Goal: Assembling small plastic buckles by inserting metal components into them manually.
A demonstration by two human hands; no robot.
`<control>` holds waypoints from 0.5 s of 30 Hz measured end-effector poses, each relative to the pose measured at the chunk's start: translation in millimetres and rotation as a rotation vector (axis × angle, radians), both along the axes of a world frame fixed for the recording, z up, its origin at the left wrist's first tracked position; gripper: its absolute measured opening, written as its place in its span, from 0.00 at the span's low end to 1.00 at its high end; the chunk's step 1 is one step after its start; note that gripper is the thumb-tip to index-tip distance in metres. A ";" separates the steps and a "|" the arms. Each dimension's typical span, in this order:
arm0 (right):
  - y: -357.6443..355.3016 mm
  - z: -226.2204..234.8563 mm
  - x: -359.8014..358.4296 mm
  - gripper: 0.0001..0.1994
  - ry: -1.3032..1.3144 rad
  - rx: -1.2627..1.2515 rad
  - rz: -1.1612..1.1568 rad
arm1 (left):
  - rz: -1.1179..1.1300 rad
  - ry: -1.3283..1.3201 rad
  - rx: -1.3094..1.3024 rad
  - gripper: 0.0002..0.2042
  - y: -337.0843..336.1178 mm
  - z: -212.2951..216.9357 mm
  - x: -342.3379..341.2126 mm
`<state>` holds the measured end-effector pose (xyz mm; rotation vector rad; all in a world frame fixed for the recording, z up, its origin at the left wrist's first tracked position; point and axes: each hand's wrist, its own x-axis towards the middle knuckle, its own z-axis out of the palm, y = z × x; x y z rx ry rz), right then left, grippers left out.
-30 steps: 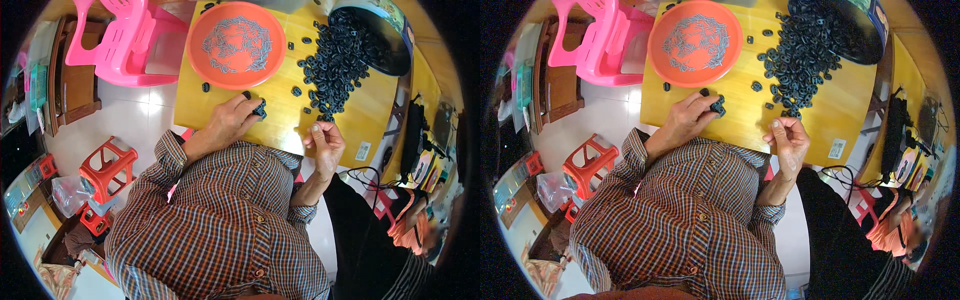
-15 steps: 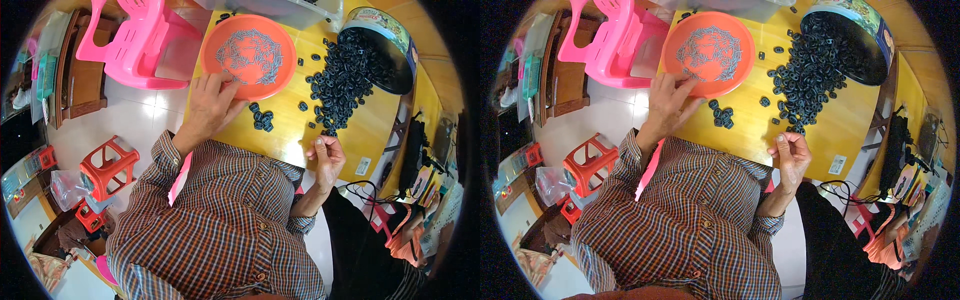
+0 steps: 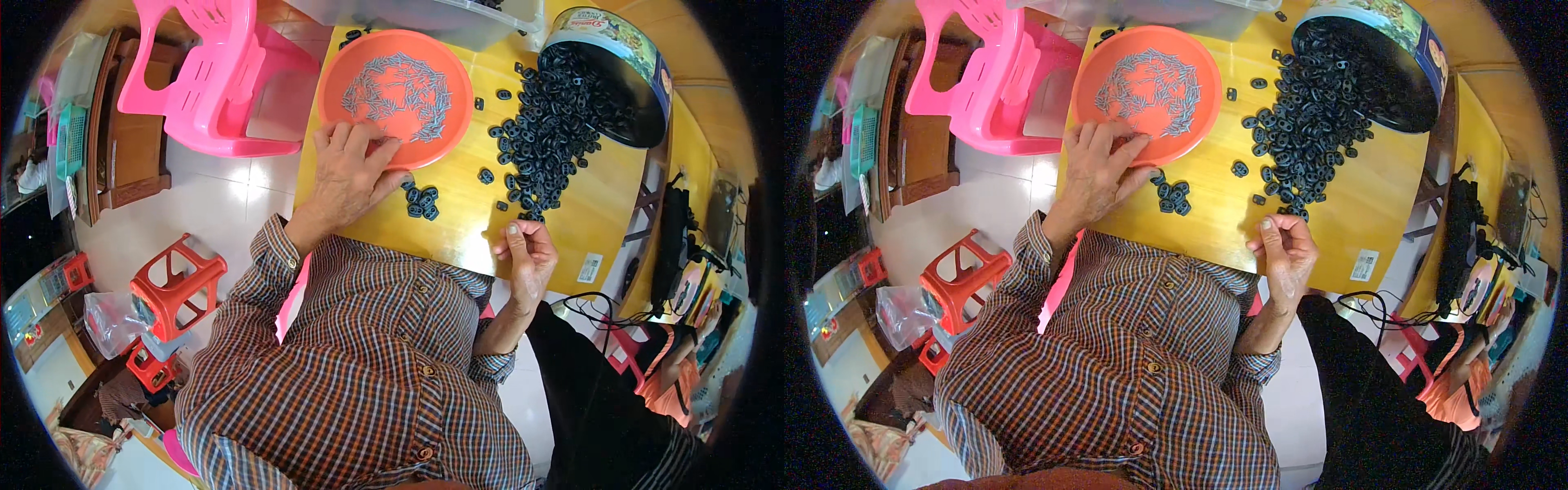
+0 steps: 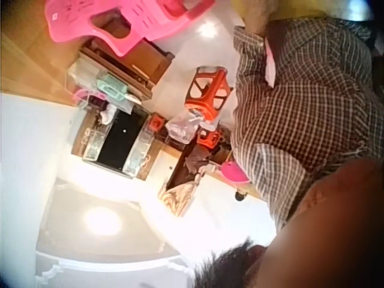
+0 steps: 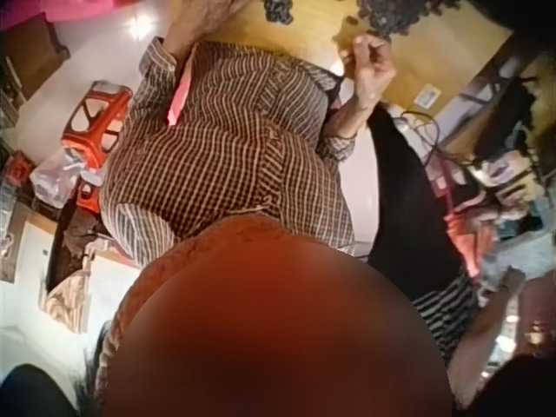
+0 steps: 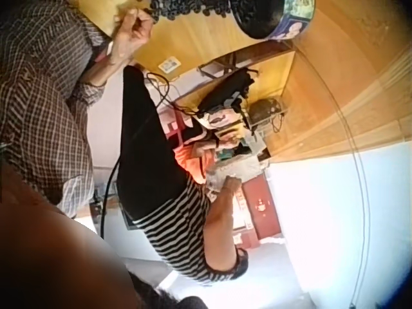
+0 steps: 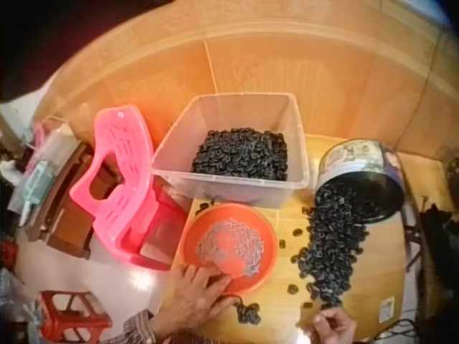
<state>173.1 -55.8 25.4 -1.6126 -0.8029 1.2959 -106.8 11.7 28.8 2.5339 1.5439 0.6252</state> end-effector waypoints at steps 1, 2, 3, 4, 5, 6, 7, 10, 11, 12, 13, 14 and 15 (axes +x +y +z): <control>0.1 0.1 -0.3 0.04 0.004 -0.004 0.004 | -0.003 0.001 0.000 0.22 0.9 0.3 0.3; -0.2 0.1 0.1 0.04 0.003 -0.004 0.003 | 0.000 -0.029 -0.014 0.22 1.8 0.6 0.4; -0.8 -0.3 0.9 0.04 -0.001 -0.010 0.010 | 0.002 -0.059 -0.028 0.21 2.8 0.7 0.5; -1.4 -0.6 1.1 0.04 -0.005 -0.015 0.018 | 0.000 -0.058 -0.028 0.21 3.9 -0.1 0.7; -0.9 -0.5 0.5 0.04 -0.005 -0.014 0.020 | -0.009 -0.085 -0.037 0.20 5.1 -1.7 0.8; -0.4 -0.5 -0.5 0.04 0.005 -0.012 0.010 | -0.019 -0.112 -0.046 0.20 5.8 -3.4 0.6; 0.1 -0.6 -1.3 0.04 0.016 -0.009 0.000 | -0.017 -0.111 -0.045 0.20 5.7 -5.8 0.1; -1.9 -3.4 1.7 0.04 0.030 -0.015 -0.005 | -0.034 -0.152 -0.053 0.19 7.5 -11.6 3.1; -1.0 -3.0 1.3 0.04 0.029 -0.015 -0.003 | -0.030 -0.155 -0.060 0.19 7.0 -10.4 2.6; 0.2 -2.5 0.5 0.03 0.027 -0.009 -0.001 | -0.027 -0.158 -0.068 0.19 6.7 -9.0 2.3; 1.3 -1.8 -0.4 0.03 0.024 -0.003 0.000 | -0.026 -0.158 -0.067 0.19 6.7 -7.0 2.1; 1.0 -0.6 -0.2 0.03 0.020 -0.001 -0.011 | -0.027 -0.148 -0.060 0.19 8.8 -5.8 4.2; 0.7 1.3 -0.5 0.03 0.007 -0.009 -0.010 | -0.030 -0.138 -0.053 0.19 10.6 -5.3 6.3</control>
